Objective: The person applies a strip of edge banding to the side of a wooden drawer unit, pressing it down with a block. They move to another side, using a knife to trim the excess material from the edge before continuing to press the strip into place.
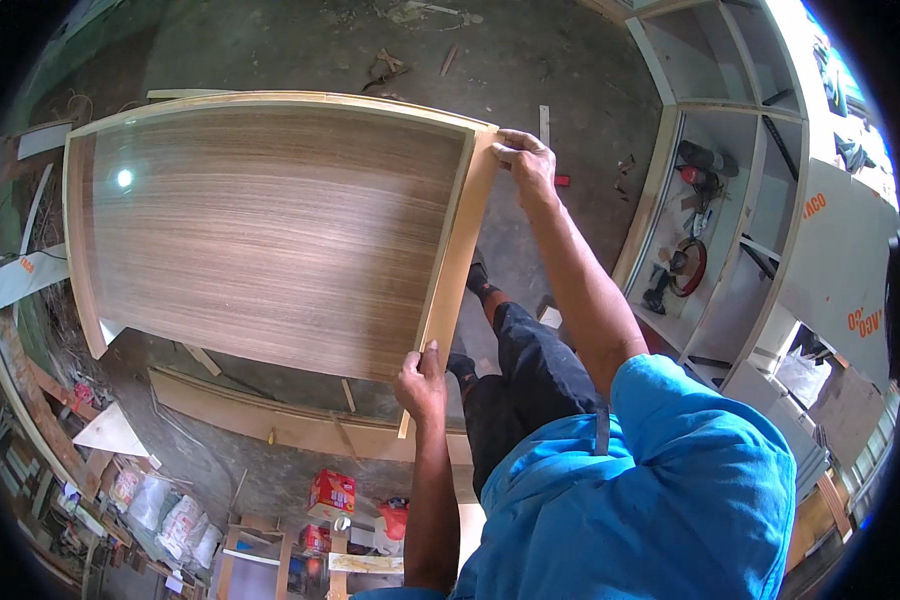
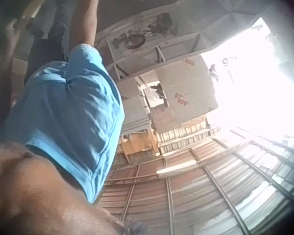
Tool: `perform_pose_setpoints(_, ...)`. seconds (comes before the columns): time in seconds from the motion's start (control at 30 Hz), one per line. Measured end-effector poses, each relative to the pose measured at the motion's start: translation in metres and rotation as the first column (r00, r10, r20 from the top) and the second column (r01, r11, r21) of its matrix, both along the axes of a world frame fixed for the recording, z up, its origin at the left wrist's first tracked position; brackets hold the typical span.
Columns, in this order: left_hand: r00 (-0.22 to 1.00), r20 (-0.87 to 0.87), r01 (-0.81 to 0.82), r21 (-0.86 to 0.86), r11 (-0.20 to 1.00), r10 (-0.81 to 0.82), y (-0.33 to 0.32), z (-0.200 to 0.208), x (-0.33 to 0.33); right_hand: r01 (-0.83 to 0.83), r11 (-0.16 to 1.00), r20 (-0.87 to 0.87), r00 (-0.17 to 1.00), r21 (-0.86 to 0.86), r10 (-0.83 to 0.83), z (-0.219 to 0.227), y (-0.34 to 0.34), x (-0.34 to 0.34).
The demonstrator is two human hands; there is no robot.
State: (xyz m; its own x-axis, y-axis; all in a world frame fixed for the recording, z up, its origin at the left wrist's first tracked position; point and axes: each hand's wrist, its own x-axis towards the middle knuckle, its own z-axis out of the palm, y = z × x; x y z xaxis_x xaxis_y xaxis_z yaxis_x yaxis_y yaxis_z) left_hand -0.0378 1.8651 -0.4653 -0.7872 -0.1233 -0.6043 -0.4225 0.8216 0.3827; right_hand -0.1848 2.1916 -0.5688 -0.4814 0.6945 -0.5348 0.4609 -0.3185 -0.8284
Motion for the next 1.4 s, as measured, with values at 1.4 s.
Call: perform_pose_setpoints(1.4, 0.999, -0.013, -0.038, 0.024, 0.999, 0.039, 0.003, -0.021, -0.001, -0.001, 0.992, -0.066, 0.998, 0.123, 0.009, -0.016, -0.001, -0.005)
